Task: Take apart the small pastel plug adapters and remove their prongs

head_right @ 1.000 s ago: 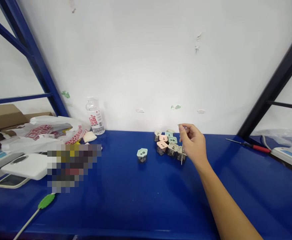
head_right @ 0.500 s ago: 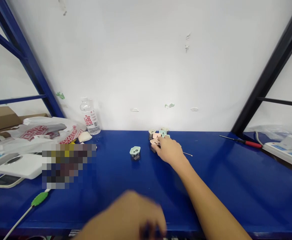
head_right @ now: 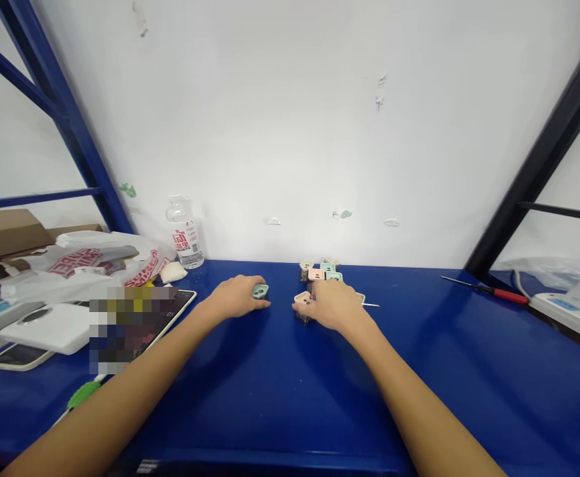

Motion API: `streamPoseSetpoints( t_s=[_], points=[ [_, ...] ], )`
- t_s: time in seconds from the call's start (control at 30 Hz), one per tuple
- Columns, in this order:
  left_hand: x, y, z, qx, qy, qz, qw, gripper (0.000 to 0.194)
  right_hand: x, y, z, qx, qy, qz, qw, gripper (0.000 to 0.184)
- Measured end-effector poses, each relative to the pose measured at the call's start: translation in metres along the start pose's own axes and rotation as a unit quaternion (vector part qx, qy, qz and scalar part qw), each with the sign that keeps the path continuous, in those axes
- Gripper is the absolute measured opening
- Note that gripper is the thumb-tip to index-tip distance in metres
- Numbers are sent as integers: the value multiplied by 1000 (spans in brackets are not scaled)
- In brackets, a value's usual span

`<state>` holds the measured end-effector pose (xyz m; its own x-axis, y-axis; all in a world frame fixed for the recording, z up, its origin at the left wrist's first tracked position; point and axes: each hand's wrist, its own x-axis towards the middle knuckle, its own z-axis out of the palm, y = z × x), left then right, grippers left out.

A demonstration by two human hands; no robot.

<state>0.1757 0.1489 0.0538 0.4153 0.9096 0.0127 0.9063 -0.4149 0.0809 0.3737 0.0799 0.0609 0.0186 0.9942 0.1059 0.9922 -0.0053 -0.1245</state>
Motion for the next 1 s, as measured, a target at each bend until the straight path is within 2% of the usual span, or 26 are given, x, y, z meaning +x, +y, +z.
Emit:
streamPoseSetpoints(
  t_s=[0.07,0.17,0.3,0.33,0.4,0.43,0.5,0.57,0.63,0.77,1.0],
  points=[
    [4,-13,-1,0,-1,-16,1000,52,-6,-3,2,27,0,-35,999,40],
    [6,-28,2,-7,11,-28,1000,56,-10,-7,8,58,31,-100,993,39],
    [-2,-32,1,-6,71,-36,997,76,-10,-12,15,111,50,-147,982,37],
    [-5,-32,-2,-12,92,-25,995,76,-11,-13,16,125,42,-145,981,36],
    [-11,-29,-9,-43,130,31,990,60,-13,-16,15,148,19,-135,980,36],
    [-14,-27,-12,-69,126,78,986,49,-13,-17,15,157,9,-131,979,37],
    [-20,-23,-14,-126,51,172,976,40,-15,-18,13,165,-3,-130,978,38],
    [-23,-18,-10,-166,-41,222,960,56,-15,-17,12,172,-10,-131,976,39],
    [-25,-12,-2,-181,-81,235,952,64,-15,-16,13,182,-15,-138,973,38],
    [-22,-4,11,-201,-86,242,945,45,-14,-14,14,194,-12,-160,968,35],
    [-17,-6,13,-217,-110,247,938,43,-15,-12,9,233,-59,-172,955,34]
  ],
)
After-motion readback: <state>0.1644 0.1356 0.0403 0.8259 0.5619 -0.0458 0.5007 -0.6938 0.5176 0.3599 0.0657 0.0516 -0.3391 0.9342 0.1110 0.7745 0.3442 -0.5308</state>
